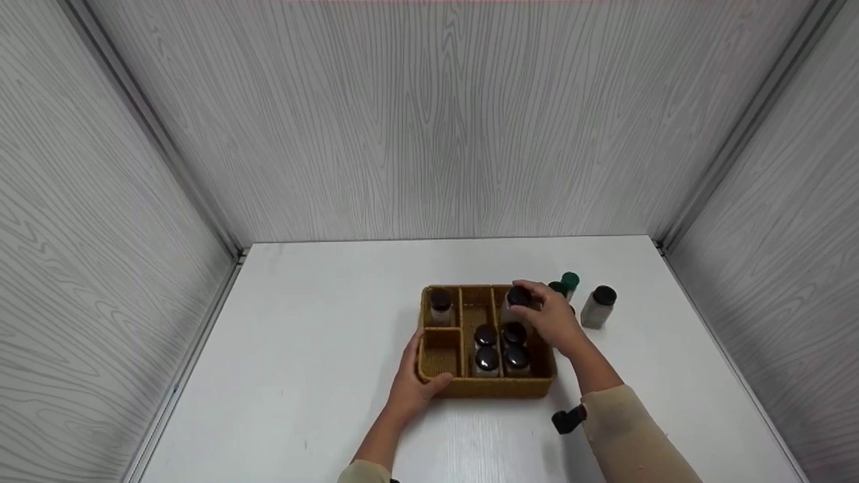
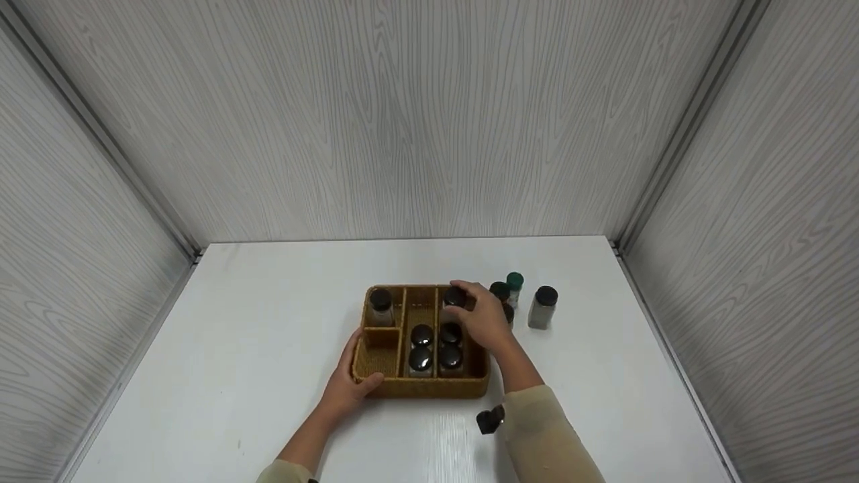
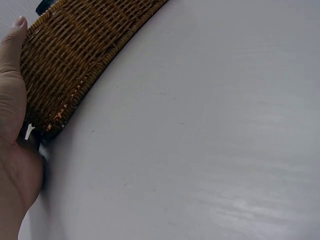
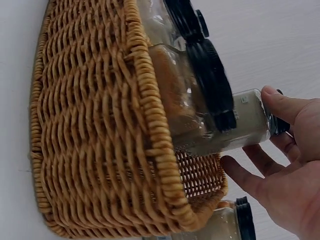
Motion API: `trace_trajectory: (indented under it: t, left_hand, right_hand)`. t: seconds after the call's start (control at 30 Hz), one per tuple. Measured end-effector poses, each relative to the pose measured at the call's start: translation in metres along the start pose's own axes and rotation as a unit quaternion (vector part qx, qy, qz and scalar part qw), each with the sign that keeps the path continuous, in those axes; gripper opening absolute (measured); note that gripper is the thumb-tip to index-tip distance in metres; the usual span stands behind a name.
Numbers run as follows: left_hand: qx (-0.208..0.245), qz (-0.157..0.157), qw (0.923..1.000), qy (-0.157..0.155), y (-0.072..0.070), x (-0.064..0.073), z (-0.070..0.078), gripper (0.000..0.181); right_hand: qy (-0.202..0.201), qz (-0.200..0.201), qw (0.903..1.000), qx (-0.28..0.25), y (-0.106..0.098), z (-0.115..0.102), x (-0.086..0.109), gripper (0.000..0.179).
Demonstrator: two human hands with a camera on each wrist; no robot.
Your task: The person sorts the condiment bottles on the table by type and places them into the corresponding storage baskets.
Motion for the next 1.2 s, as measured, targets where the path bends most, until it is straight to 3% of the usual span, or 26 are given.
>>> trace_trajectory:
  t: [0.5, 0.8, 1.2]
  left_hand:
    - [0.012, -0.005, 0.9998, 0.015, 0.007, 0.003, 0.007, 0.109]
    - [0.016, -0.006, 0.9998, 0.01, 0.008, 0.003, 0.008, 0.108]
    - [0.011, 0.001, 0.9996, 0.026, 0.008, -0.001, 0.007, 0.111]
  right_hand:
    - [0.006, -0.027, 0.9996, -0.007, 0.016, 0.02, -0.004, 0.06]
    - [0.03, -0.055, 0.9979, -0.015, 0.018, 0.027, -0.003, 0.058]
    - [0.035, -0.079, 0.9962, -0.005, 0.02, 0.026, -0.006, 0.048]
Point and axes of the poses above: each hand's wrist, its own x-axis away from the middle knuckle, its own y-axis out of the palm, z = x × y, the point moved 10 cm from there along -x, towards the middle knuckle, and after that the axes turned 1 degree about -x, right-handed, at the moved point
